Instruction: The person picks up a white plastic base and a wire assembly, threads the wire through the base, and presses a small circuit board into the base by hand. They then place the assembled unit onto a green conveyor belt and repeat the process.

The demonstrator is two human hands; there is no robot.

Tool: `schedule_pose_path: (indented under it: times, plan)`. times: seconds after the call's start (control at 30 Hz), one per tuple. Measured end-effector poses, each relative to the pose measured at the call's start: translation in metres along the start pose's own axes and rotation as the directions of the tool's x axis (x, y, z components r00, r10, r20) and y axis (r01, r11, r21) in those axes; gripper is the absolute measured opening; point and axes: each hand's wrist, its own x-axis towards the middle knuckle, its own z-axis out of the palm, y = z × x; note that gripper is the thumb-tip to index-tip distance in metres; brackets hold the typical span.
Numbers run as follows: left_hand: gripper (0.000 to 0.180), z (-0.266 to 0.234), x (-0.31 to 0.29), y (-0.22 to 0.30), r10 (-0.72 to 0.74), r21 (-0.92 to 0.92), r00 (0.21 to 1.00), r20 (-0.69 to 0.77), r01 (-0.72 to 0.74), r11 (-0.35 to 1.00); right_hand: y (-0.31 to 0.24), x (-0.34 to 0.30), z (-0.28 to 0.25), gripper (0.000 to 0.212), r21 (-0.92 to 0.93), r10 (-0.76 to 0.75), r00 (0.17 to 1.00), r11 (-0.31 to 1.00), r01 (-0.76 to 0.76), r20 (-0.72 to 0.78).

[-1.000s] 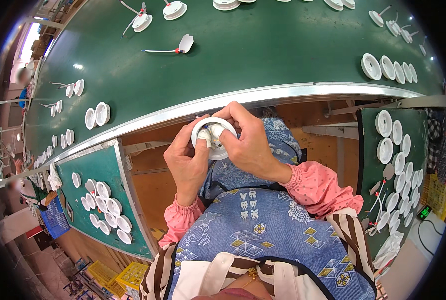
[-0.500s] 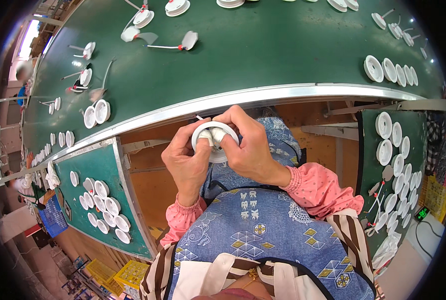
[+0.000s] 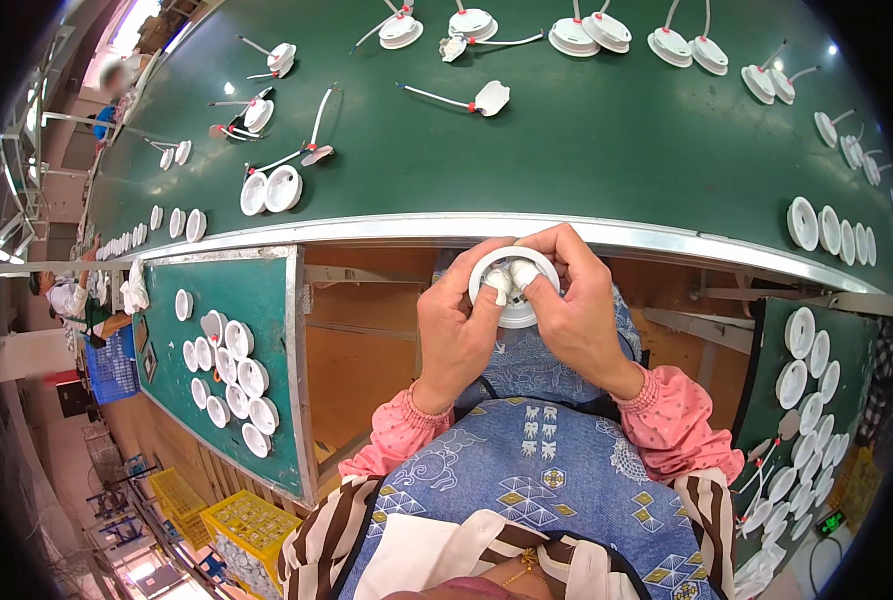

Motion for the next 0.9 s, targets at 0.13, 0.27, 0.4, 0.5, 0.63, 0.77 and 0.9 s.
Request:
schedule_pose_path:
  times: [0.13,0.27,0.4,0.5,0.63,0.77,0.9]
  plan:
    - [0.030,0.007,-0.001,0.004,0.161,0.111,0.982,-0.094,-0.151,0.982,-0.004,0.002,0.003,0.015,0.049,0.042,0.999,0.998,-0.042,0.001]
    - [0.036,0.003,-0.001,0.008,-0.106,-0.056,0.994,-0.033,0.104,0.993,0.006,0.005,0.000,0.014,0.186,0.143,0.989,0.972,-0.146,0.030]
    - [0.046,-0.018,-0.003,0.020,-0.096,-0.262,0.994,0.058,0.108,0.959,0.006,0.010,-0.015,0.018,0.410,0.232,0.971,0.882,-0.234,0.054]
    - [0.052,-0.045,-0.016,-0.008,-0.204,-0.133,0.945,0.257,0.244,0.961,0.007,0.013,-0.025,0.022,0.547,0.270,0.955,0.784,-0.293,0.125]
    - [0.051,-0.020,-0.011,-0.011,-0.150,-0.306,0.968,0.200,0.207,0.929,0.015,0.005,-0.030,0.026,0.678,0.264,0.915,0.614,-0.404,0.306]
    - [0.043,-0.002,0.005,0.015,0.106,-0.495,0.994,0.012,-0.086,0.865,0.025,0.002,-0.041,0.040,0.651,0.163,0.836,0.556,-0.516,0.523]
    - [0.033,0.004,0.010,0.012,0.168,-0.424,0.984,0.059,-0.127,0.897,0.004,0.000,-0.036,0.052,0.651,0.370,0.819,0.497,-0.573,0.439]
